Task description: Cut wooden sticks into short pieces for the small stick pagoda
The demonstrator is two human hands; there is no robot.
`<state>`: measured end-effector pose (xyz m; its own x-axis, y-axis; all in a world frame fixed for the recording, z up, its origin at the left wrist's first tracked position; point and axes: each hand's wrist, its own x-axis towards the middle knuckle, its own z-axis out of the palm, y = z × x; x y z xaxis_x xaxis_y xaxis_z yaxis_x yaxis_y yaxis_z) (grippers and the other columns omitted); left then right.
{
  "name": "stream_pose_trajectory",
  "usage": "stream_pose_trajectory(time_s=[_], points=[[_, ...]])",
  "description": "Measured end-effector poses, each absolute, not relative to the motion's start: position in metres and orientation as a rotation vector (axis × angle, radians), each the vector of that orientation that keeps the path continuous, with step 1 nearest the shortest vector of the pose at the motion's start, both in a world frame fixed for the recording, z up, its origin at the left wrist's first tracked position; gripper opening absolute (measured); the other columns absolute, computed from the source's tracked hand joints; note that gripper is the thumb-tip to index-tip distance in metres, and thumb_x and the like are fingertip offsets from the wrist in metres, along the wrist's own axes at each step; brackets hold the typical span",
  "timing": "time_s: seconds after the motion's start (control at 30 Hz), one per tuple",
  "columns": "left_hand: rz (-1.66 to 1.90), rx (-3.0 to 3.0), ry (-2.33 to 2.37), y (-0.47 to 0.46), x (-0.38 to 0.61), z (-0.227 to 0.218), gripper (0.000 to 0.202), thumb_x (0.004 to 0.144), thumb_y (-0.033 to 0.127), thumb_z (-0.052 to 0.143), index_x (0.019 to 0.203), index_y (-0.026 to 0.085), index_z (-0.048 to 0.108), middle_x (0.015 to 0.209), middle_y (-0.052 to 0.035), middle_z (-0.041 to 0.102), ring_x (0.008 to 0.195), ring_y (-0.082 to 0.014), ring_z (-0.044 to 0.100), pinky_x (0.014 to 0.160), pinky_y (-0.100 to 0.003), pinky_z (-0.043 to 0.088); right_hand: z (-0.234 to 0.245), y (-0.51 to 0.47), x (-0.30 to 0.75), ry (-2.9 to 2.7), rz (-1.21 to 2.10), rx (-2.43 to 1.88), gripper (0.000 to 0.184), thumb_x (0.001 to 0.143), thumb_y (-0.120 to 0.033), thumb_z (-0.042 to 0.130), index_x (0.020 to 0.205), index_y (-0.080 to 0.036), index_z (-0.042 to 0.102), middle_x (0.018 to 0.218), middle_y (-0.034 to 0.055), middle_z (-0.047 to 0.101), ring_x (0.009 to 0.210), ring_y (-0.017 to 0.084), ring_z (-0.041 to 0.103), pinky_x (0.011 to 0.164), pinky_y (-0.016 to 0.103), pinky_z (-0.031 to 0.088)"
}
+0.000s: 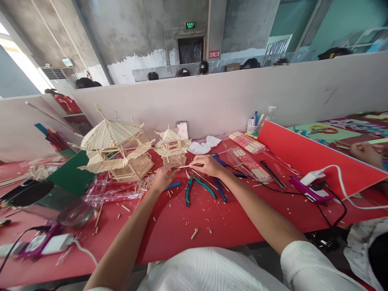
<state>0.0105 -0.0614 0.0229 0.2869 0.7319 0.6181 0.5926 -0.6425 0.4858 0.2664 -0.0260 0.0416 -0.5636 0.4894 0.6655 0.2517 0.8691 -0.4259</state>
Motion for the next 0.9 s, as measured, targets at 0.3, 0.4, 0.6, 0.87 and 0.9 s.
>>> stream_pose_trajectory(time_s=[0.3, 0.4, 0.6, 0.87, 0.9], points=[[1.250, 2.439, 1.214, -0.0612, 0.0099, 0.0237, 0.024, 0.094, 0.038, 0.058, 0.104, 0.023, 0.074, 0.106, -0.0066, 0.077, 0.098, -0.0208, 0.072, 0.093, -0.035, 0.056, 0.0391, -0.0246, 0.2649, -2.205, 0.317, -0.521, 0.025, 0.096, -0.037, 0.059, 0.095, -0.020, 0.077, 0.087, 0.0068, 0.071, 0.076, 0.016, 0.065, 0.074, 0.029, 0.053], [1.235, 2.489, 1.180, -0.0626, 0.0103, 0.0255, 0.025, 0.095, 0.037, 0.057, 0.104, 0.022, 0.074, 0.104, -0.0068, 0.077, 0.096, -0.0202, 0.072, 0.092, -0.033, 0.056, 0.0380, -0.0241, 0.2645, -2.213, 0.294, -0.503, 0.024, 0.096, -0.035, 0.059, 0.096, -0.019, 0.077, 0.088, 0.0073, 0.071, 0.076, 0.016, 0.066, 0.074, 0.029, 0.053], [1.291, 2.455, 1.242, -0.0636, 0.0131, 0.0261, 0.025, 0.095, 0.035, 0.057, 0.099, 0.020, 0.076, 0.102, -0.0071, 0.078, 0.094, -0.0193, 0.073, 0.092, -0.031, 0.057, 0.0370, -0.0227, 0.2644, -2.209, 0.216, -0.439, 0.021, 0.096, -0.030, 0.059, 0.096, -0.017, 0.076, 0.087, 0.0079, 0.071, 0.075, 0.016, 0.066, 0.071, 0.028, 0.054], [1.198, 2.482, 1.320, -0.0646, 0.0143, 0.0285, 0.023, 0.095, 0.031, 0.056, 0.102, 0.019, 0.075, 0.103, -0.0066, 0.078, 0.095, -0.0183, 0.073, 0.091, -0.029, 0.056, 0.0390, -0.0245, 0.2642, -2.213, 0.191, -0.425, 0.020, 0.096, -0.029, 0.060, 0.095, -0.018, 0.076, 0.085, 0.0071, 0.070, 0.074, 0.016, 0.066, 0.071, 0.027, 0.053], [1.151, 2.511, 1.342, -0.0654, 0.0147, 0.0294, 0.024, 0.095, 0.031, 0.056, 0.105, 0.019, 0.075, 0.106, -0.0072, 0.077, 0.098, -0.0190, 0.072, 0.093, -0.030, 0.055, 0.0392, -0.0250, 0.2640, -2.221, 0.192, -0.426, 0.021, 0.097, -0.029, 0.059, 0.095, -0.017, 0.077, 0.086, 0.0072, 0.070, 0.074, 0.016, 0.066, 0.071, 0.027, 0.053]])
